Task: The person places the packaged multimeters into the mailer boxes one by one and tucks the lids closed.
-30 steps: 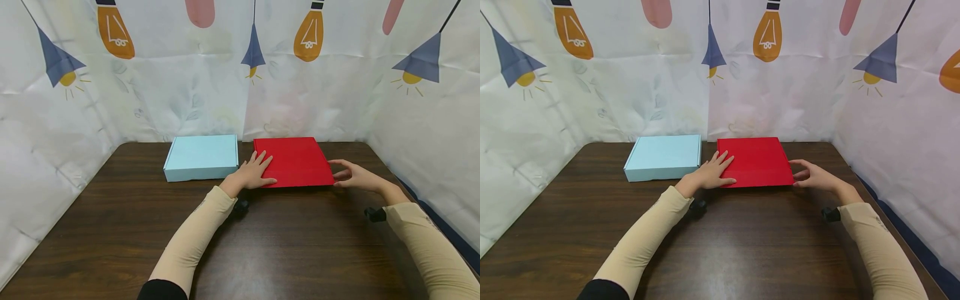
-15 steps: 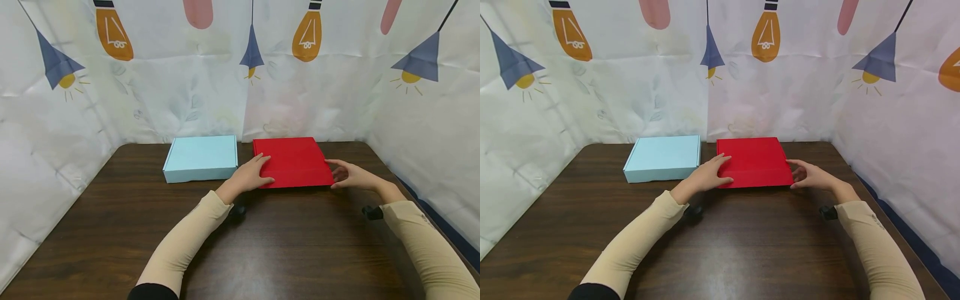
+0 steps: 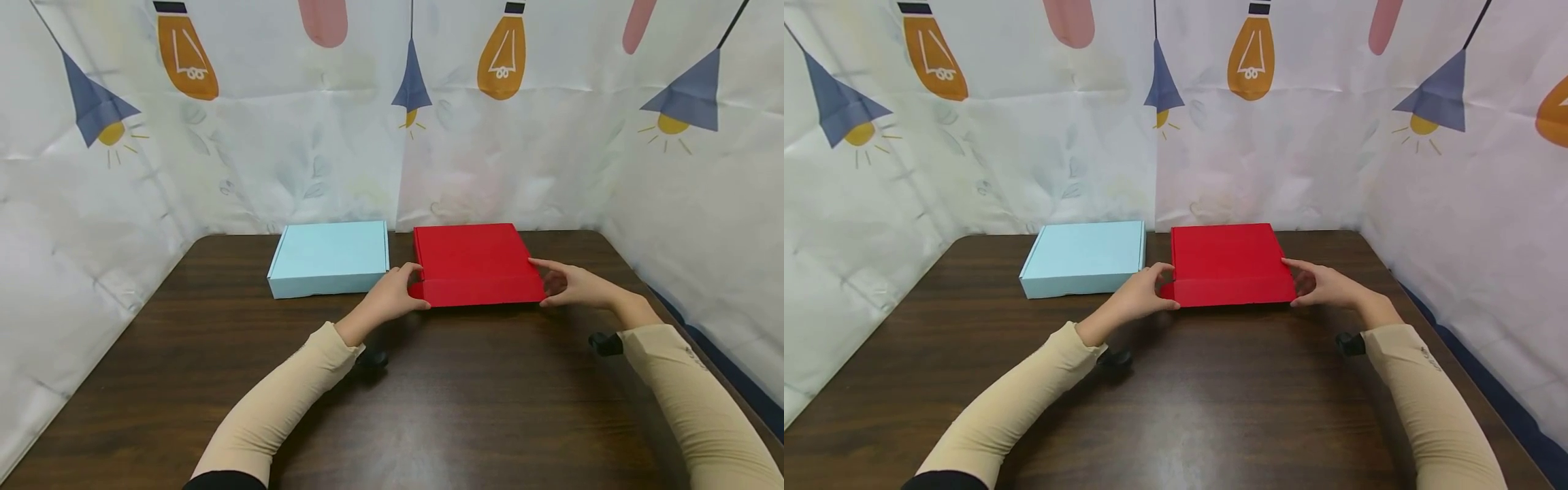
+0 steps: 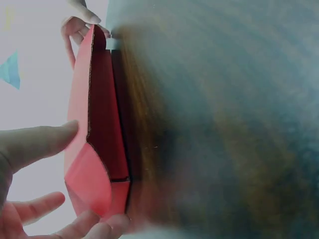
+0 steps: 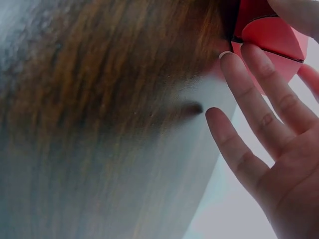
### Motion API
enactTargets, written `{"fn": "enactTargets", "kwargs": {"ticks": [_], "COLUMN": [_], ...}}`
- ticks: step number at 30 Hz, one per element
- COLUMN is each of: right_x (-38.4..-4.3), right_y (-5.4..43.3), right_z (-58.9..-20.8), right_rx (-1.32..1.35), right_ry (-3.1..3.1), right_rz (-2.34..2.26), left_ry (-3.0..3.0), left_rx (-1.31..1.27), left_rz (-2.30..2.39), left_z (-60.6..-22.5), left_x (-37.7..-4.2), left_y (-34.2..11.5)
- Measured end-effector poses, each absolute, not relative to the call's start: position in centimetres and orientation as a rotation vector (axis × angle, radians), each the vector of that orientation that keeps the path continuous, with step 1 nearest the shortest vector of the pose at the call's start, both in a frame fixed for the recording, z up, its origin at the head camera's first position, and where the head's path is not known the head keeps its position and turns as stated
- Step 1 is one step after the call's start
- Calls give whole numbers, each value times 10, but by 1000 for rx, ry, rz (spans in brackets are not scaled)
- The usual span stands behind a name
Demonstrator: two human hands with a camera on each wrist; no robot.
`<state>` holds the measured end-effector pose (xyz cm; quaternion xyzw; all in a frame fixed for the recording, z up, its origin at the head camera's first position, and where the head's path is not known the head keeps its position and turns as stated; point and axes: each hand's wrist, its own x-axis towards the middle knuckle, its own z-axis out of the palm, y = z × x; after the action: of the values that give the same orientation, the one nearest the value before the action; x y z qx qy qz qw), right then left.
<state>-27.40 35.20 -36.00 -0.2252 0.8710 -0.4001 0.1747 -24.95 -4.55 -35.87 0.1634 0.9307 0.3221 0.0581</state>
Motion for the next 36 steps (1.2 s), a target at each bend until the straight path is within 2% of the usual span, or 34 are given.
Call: {"fn": "enactTargets", "kwargs": {"ticks": [19,36], "right_x": [-278,-281], "right_y": [343,341], "right_z": [-363,-355], "right_rx": [-679,-645], "right_ry": [2531,2456], "right_rz": [-1069,-1064], "left_ry": [2794,2761], "left_rx": [426,522], "left_rz": [1113,1172], "left_z": [-369,-369], "left_x": [-254,-246], "left_y": [-53,-52]}}
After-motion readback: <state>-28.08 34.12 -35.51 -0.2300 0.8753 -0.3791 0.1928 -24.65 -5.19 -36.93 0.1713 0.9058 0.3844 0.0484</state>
